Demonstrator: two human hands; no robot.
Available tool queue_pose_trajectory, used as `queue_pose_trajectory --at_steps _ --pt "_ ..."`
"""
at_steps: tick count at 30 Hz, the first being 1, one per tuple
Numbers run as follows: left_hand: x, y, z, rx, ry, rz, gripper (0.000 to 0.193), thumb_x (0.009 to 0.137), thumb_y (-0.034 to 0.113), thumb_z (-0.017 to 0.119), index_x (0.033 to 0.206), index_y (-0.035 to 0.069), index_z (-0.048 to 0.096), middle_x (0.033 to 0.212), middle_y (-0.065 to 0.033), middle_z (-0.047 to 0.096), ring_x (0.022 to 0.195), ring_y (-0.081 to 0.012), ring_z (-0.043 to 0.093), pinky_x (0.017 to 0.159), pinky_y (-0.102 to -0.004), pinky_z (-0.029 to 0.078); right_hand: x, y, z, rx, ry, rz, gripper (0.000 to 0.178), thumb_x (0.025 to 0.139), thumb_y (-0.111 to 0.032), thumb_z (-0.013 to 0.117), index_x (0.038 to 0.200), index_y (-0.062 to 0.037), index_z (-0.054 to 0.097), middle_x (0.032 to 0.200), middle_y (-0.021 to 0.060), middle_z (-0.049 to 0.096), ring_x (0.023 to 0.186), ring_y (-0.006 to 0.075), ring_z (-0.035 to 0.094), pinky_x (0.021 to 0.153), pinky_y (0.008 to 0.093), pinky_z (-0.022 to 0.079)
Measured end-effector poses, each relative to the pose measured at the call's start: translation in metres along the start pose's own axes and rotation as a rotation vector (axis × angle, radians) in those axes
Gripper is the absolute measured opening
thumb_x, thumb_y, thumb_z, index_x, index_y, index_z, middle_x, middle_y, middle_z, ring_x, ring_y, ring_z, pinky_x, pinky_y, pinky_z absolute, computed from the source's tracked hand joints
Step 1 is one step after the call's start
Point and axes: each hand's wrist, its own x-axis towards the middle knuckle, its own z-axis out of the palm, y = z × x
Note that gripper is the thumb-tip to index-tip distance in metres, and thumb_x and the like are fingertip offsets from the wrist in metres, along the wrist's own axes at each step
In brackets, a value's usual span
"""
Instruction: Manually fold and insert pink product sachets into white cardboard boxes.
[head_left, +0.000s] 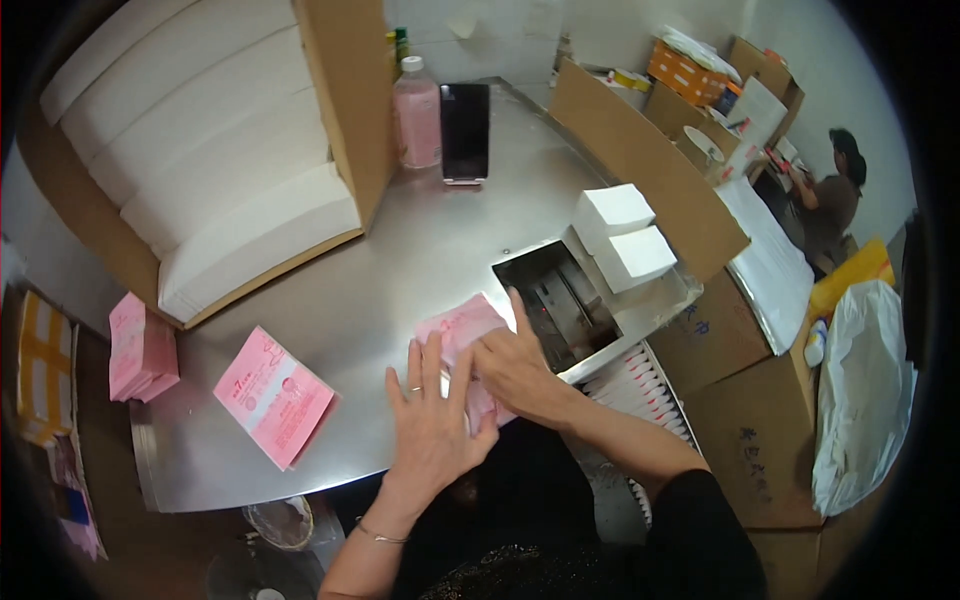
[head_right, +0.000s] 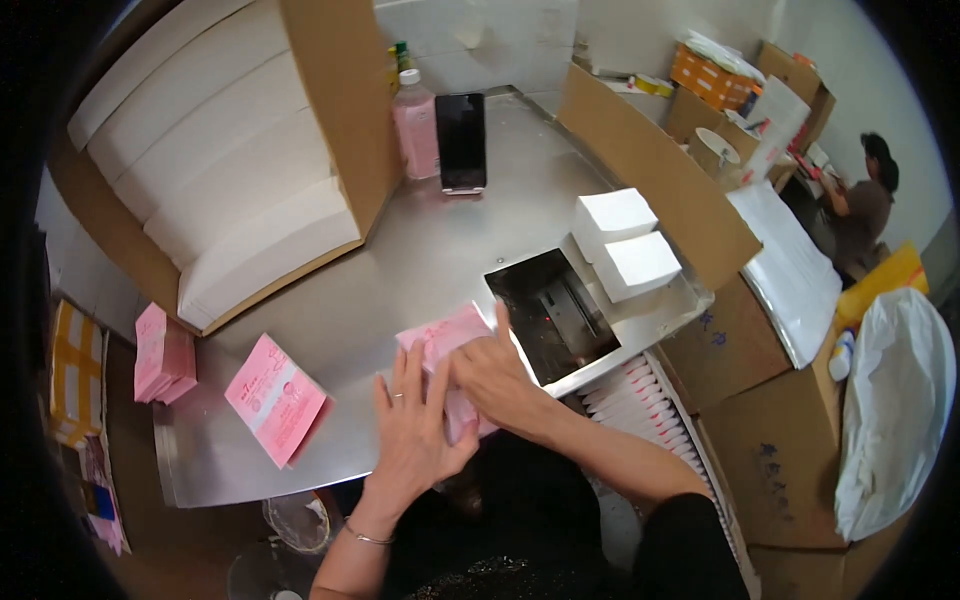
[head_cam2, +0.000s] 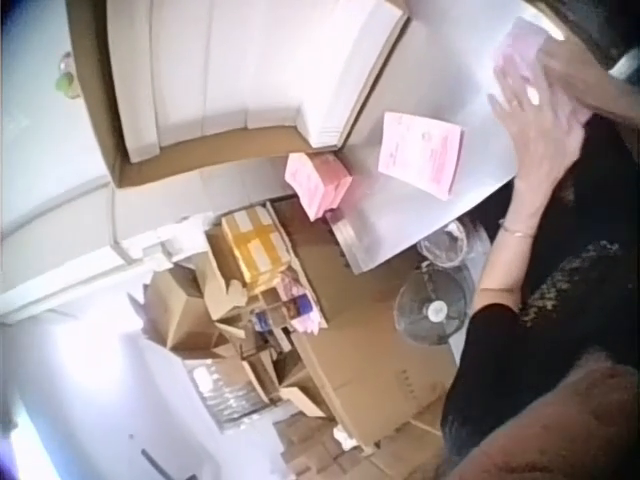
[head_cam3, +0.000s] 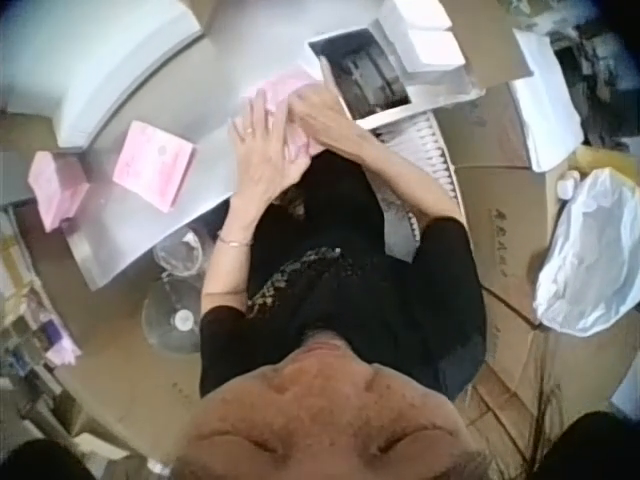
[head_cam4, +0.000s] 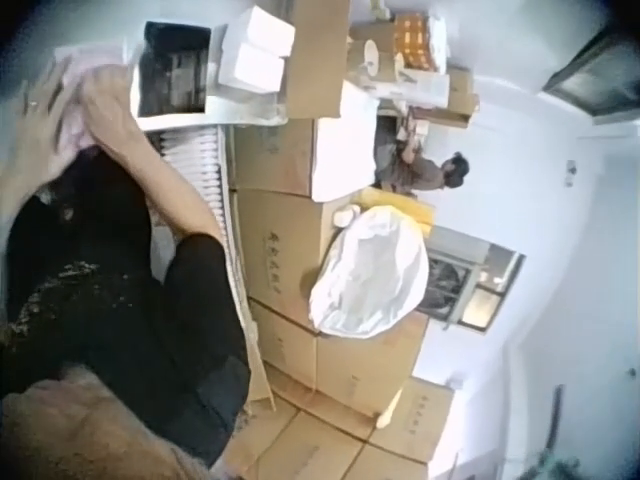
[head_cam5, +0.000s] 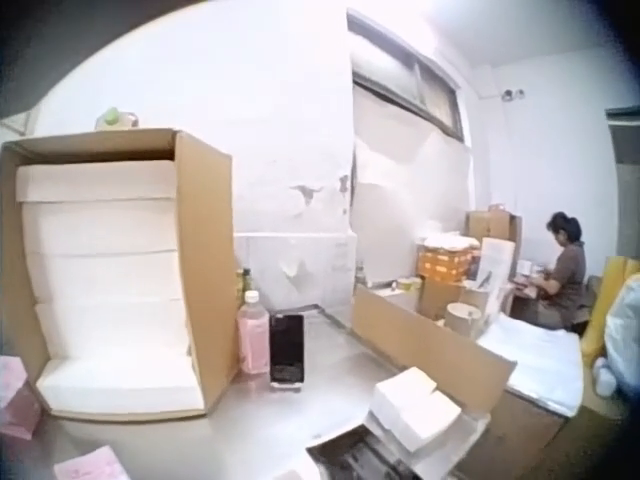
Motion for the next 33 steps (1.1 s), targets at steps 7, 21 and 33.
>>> queue_pose_trajectory --at_steps 7,21,33 --pt "-0.002 -0.023 0.000 0.148 -0.031 -0.030 0.061 0.078 0.024 0.070 0.135 0.005 0.055 0.151 -0.0220 0.040 0.138 -0.0437 0.035 0.100 -0.0564 0.032 -0.031 0.011 -0.022 -0.179 0.185 -0.029 0.031 0.078 -0.009 0.063 0.107 0.0030 0.063 0.103 0.0186 0.064 0.104 0.0359 0.062 0.106 0.0580 0.039" --pt "0.001 -0.022 -0.005 0.241 -0.008 -0.056 0.042 0.085 0.036 0.069 0.121 0.013 0.066 0.127 -0.0195 0.052 0.113 -0.0364 0.047 0.096 -0.0571 0.032 -0.053 0.134 -0.084 -0.441 0.436 0.566 0.014 0.091 -0.014 0.062 0.088 -0.0017 0.070 0.087 0.0127 0.060 0.089 0.0313 0.057 0.079 0.0452 0.044" --pt "-0.002 -0.025 -0.019 0.308 0.043 -0.042 0.045 0.086 0.048 0.068 0.107 0.008 0.066 0.117 -0.0158 0.055 0.105 -0.0331 0.050 0.094 -0.0542 0.035 -0.064 0.138 -0.080 -0.400 0.512 0.502 0.013 0.088 -0.008 0.064 0.097 -0.0017 0.070 0.087 0.0118 0.060 0.090 0.0306 0.057 0.080 0.0435 0.045"
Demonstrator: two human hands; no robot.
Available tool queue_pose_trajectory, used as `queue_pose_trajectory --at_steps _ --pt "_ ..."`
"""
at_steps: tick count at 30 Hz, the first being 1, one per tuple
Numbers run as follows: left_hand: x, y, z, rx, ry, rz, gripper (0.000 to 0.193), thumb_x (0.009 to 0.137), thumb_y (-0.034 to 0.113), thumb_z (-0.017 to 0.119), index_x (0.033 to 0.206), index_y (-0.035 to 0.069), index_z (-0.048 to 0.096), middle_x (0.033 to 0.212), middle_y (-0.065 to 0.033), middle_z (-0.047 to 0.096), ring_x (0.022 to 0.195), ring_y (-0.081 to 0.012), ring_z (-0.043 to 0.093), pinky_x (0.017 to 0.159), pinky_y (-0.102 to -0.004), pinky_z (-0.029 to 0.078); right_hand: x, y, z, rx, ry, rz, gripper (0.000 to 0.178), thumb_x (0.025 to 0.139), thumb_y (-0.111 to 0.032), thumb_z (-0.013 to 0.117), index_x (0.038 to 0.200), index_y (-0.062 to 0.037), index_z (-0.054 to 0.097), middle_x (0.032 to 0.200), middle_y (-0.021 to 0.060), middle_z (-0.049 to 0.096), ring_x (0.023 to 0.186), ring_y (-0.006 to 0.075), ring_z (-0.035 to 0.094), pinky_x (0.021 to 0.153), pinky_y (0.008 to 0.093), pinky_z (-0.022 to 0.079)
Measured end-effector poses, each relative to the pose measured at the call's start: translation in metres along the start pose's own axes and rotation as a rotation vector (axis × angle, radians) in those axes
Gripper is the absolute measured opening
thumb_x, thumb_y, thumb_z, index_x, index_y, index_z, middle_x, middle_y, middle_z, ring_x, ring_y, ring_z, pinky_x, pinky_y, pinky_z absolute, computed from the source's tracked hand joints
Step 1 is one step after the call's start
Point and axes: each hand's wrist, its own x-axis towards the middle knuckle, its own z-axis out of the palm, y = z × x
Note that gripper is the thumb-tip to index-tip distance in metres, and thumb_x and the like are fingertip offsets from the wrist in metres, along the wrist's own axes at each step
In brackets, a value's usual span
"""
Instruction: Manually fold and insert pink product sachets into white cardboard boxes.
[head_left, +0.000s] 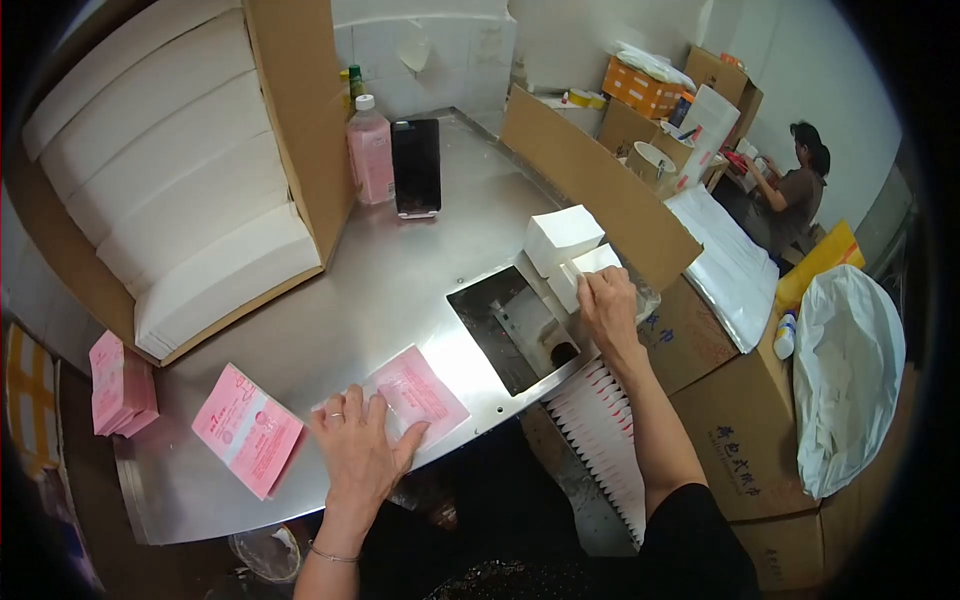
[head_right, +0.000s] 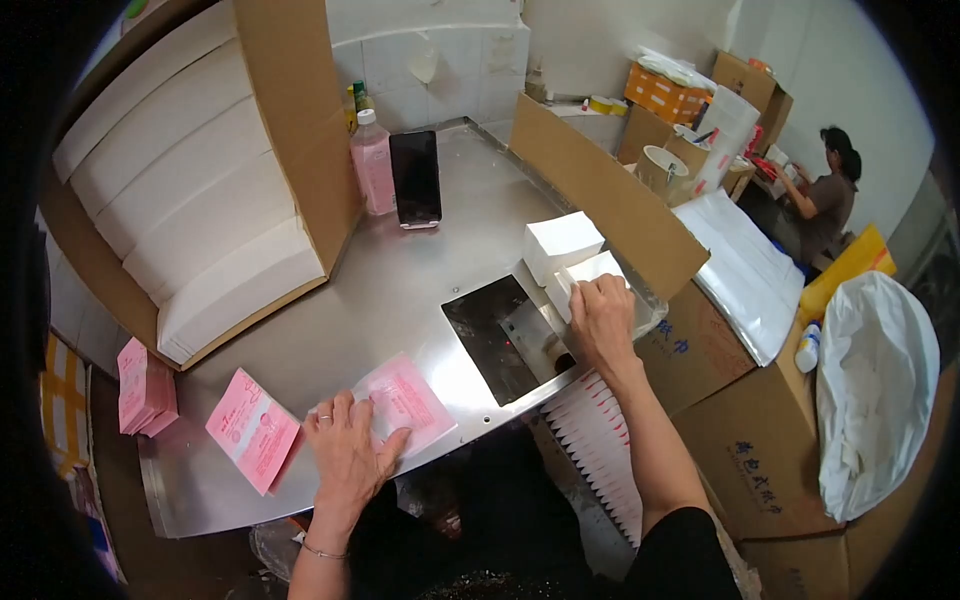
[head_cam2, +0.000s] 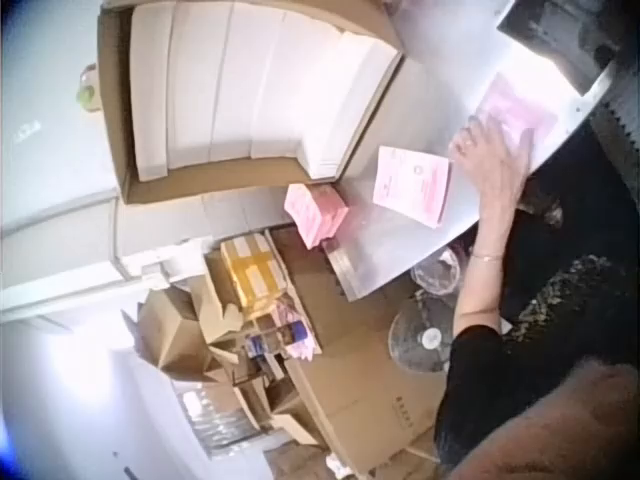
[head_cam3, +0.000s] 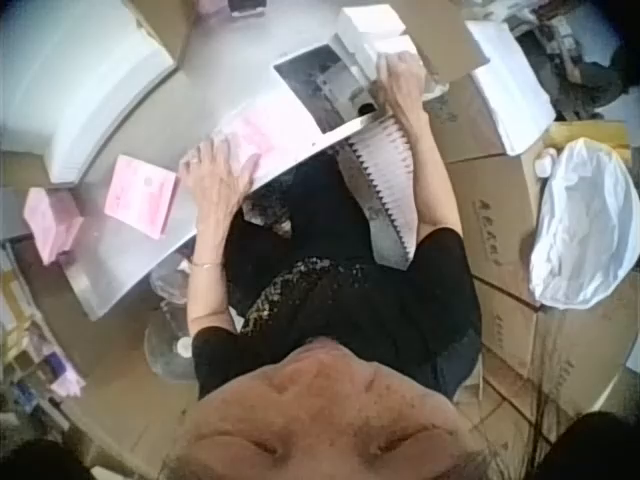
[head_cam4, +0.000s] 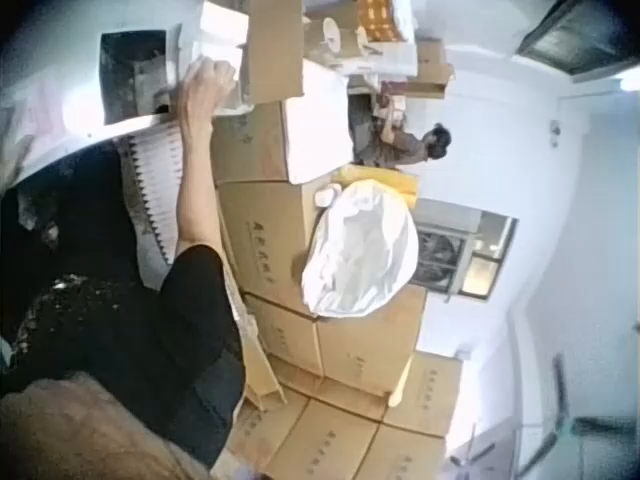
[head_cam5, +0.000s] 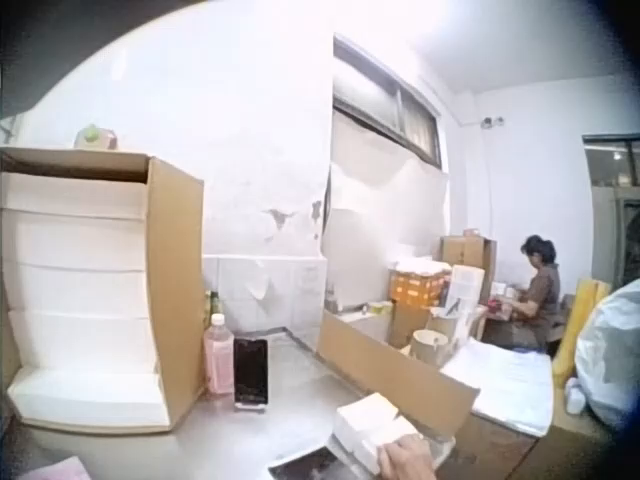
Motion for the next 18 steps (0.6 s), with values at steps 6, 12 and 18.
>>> queue_pose_trajectory --at_steps 6,12,18 --pt "-0.013 0.025 0.002 0.055 -0.140 -0.030 0.035 0.087 0.025 0.065 0.116 0.006 0.064 0.122 -0.0175 0.059 0.103 -0.0324 0.057 0.078 -0.0493 0.048 0.001 -0.021 -0.003 0.095 0.143 -0.145 0.034 0.081 0.002 0.059 0.114 0.0015 0.065 0.107 0.0176 0.066 0.100 0.0363 0.061 0.087 0.0465 0.048" --pt "0.001 0.001 -0.014 -0.411 -0.262 -0.070 0.055 0.071 0.021 0.075 0.121 0.005 0.061 0.099 -0.0167 0.053 0.092 -0.0357 0.056 0.076 -0.0449 0.048 -0.092 -0.165 -0.029 0.556 -0.194 -0.893 0.045 0.082 -0.017 0.064 0.120 0.0062 0.060 0.116 0.0210 0.062 0.108 0.0385 0.061 0.104 0.0694 0.035" --pt "0.002 0.028 -0.008 -0.389 -0.031 -0.013 0.081 0.075 0.017 0.075 0.148 0.007 0.041 0.096 -0.0166 0.053 0.089 -0.0342 0.055 0.077 -0.0455 0.046 -0.038 -0.183 0.061 0.149 -0.433 -0.507 0.031 0.088 -0.017 0.056 0.114 -0.0016 0.063 0.108 0.0191 0.062 0.107 0.0353 0.060 0.108 0.0742 0.023"
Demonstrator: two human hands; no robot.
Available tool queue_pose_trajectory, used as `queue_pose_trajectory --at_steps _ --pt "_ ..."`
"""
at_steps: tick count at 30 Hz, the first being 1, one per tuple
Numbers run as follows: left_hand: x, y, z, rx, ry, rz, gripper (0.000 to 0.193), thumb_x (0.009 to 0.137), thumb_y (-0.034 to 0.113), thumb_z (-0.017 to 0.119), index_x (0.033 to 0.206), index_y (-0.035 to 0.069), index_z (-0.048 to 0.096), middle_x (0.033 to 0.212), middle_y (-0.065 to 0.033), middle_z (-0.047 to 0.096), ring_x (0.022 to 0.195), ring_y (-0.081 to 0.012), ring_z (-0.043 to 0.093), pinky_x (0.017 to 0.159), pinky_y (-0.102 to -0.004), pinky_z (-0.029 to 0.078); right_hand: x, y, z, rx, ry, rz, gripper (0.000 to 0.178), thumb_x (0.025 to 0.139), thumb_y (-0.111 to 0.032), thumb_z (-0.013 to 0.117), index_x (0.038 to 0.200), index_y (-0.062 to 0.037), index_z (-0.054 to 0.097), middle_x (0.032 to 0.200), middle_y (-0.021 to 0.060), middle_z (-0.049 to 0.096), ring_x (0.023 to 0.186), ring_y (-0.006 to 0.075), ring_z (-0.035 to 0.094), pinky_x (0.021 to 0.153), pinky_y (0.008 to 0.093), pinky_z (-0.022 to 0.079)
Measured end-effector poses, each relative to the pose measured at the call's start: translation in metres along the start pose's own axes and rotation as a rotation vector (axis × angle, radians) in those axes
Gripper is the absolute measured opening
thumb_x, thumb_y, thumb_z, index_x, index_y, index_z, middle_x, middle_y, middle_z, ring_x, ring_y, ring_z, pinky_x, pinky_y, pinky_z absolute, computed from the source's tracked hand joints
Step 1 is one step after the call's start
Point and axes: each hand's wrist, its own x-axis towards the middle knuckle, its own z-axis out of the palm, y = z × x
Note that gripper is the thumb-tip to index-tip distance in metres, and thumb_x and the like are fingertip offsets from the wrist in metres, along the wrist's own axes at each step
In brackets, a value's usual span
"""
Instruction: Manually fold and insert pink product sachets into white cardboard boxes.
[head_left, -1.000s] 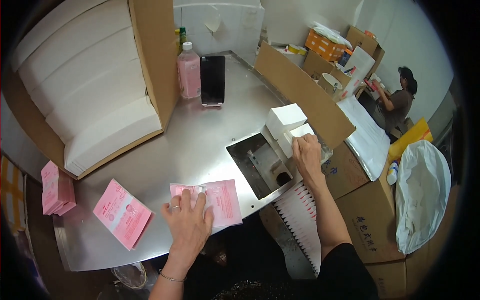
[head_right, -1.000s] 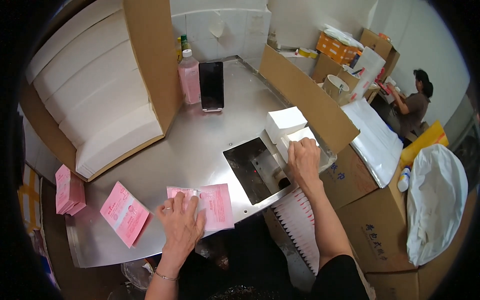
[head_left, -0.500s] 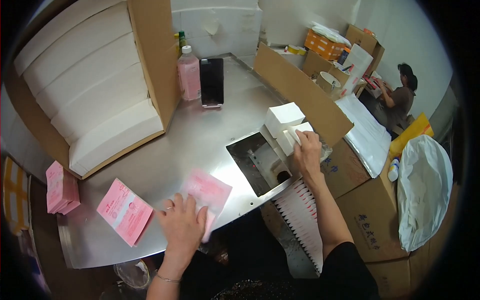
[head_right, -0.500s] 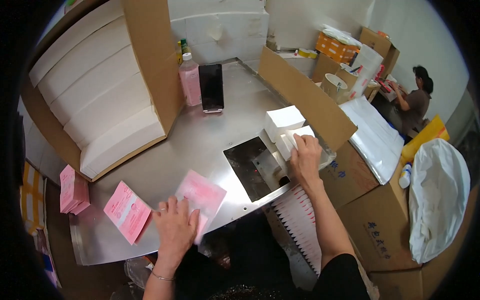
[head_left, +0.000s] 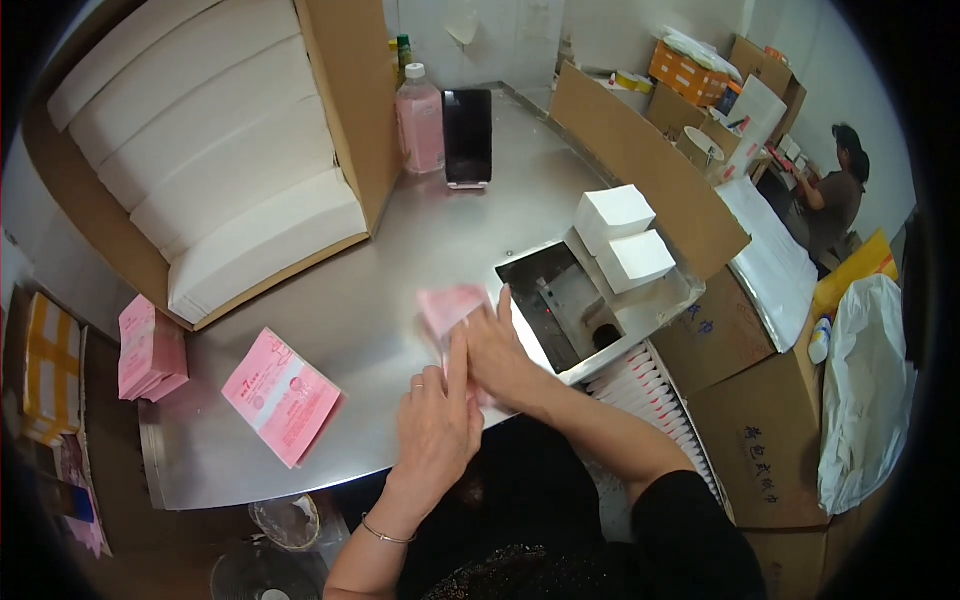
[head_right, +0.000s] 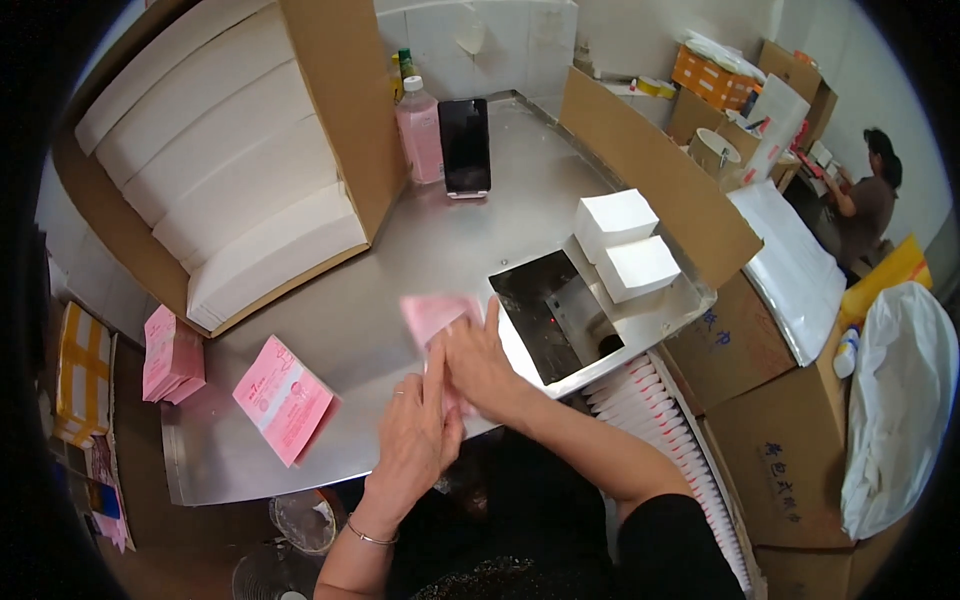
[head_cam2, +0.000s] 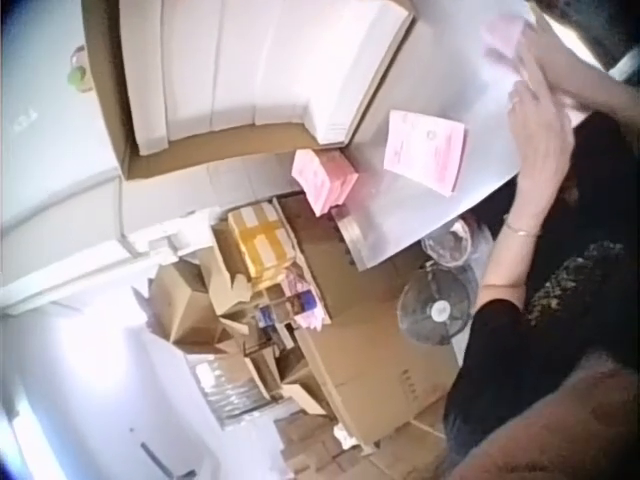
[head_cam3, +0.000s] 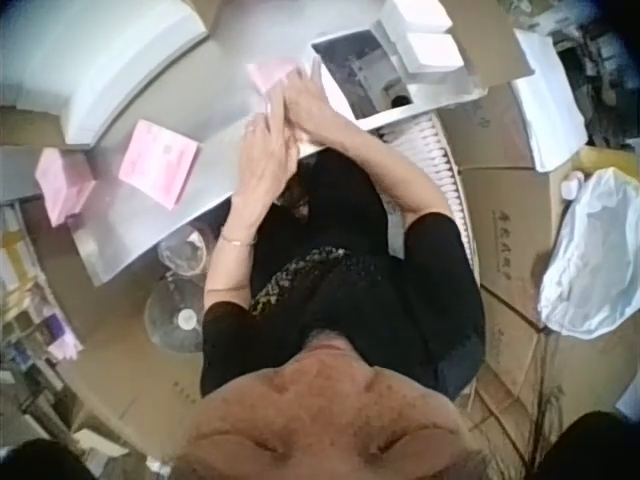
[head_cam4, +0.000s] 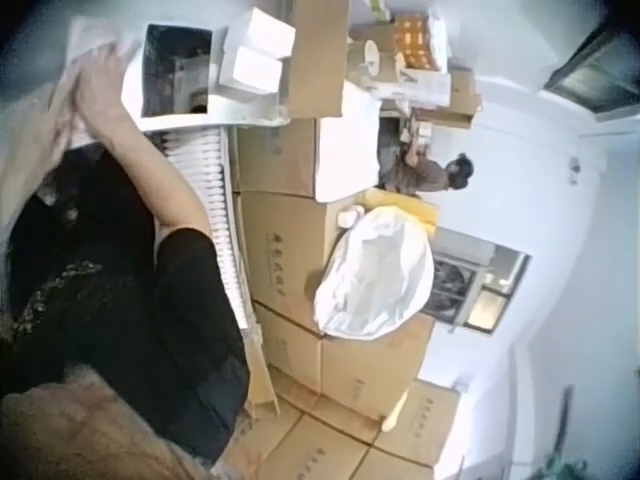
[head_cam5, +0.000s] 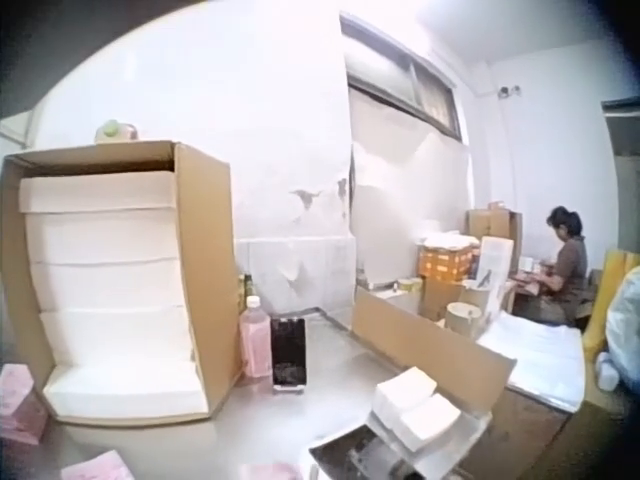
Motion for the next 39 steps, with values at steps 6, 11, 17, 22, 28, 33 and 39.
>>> queue_pose_trajectory --at_steps 6,11,17,22,28,33,39 --pt "-0.032 -0.035 -0.032 0.071 -0.004 0.019 0.048 0.076 0.006 0.072 0.123 0.006 0.061 0.097 -0.0151 0.055 0.089 -0.0326 0.054 0.077 -0.0434 0.045 -0.034 0.096 0.016 0.277 0.111 0.384 0.024 0.090 -0.011 0.053 0.106 -0.0016 0.067 0.098 0.0221 0.068 0.094 0.0408 0.066 0.096 0.0606 0.047" --pt "-0.033 -0.067 -0.040 0.065 0.237 -0.016 0.027 0.069 -0.005 0.061 0.094 0.005 0.060 0.107 -0.0163 0.060 0.104 -0.0366 0.055 0.090 -0.0472 0.044 -0.049 0.086 -0.048 0.046 -0.131 0.451 0.017 0.089 -0.012 0.060 0.099 -0.0056 0.071 0.090 0.0223 0.069 0.086 0.0396 0.068 0.074 0.0489 0.054" --pt "-0.066 -0.128 -0.077 0.628 0.268 -0.415 0.024 0.078 0.001 0.061 0.101 0.006 0.057 0.106 -0.0143 0.060 0.114 -0.0338 0.050 0.104 -0.0523 0.034 -0.073 0.136 -0.080 -0.372 0.371 0.487 0.022 0.089 -0.013 0.064 0.107 -0.0001 0.068 0.098 0.0164 0.063 0.098 0.0342 0.059 0.083 0.0471 0.047" --pt "-0.063 -0.123 -0.086 0.496 0.023 -0.407 0.026 0.083 -0.001 0.059 0.107 0.006 0.058 0.102 -0.0115 0.059 0.107 -0.0337 0.053 0.104 -0.0533 0.032 -0.068 0.154 -0.075 -0.274 0.319 0.570 0.017 0.090 -0.014 0.063 0.098 -0.0006 0.072 0.088 0.0170 0.061 0.090 0.0332 0.059 0.077 0.0449 0.047" --pt "-0.016 -0.039 -0.051 0.051 -0.002 -0.120 0.037 0.078 -0.002 0.063 0.114 0.003 0.059 0.106 -0.0173 0.059 0.098 -0.0366 0.057 0.084 -0.0434 0.047 -0.084 0.166 -0.072 -0.197 0.437 0.486 0.025 0.086 -0.003 0.060 0.108 0.0009 0.069 0.098 0.0196 0.063 0.093 0.0365 0.059 0.080 0.0459 0.048" --pt "-0.004 -0.014 0.030 -0.128 -0.188 0.138 0.058 0.070 0.014 0.074 0.125 0.001 0.060 0.123 -0.0197 0.057 0.108 -0.0396 0.056 0.085 -0.0465 0.046 -0.068 0.095 -0.049 0.119 0.446 0.113 0.047 0.080 0.000 0.059 0.126 0.0068 0.057 0.127 0.0212 0.060 0.114 0.0414 0.060 0.101 0.0559 0.044" --pt "0.003 -0.017 0.008 0.174 -0.043 0.063 0.071 0.069 0.038 0.079 0.128 0.004 0.059 0.145 -0.0253 0.045 0.131 -0.0427 0.045 0.087 -0.0480 0.040 -0.060 -0.010 -0.038 0.167 0.114 -0.221 0.035 0.082 -0.012 0.062 0.114 0.0021 0.066 0.108 0.0168 0.065 0.111 0.0302 0.063 0.107 0.0708 0.031"
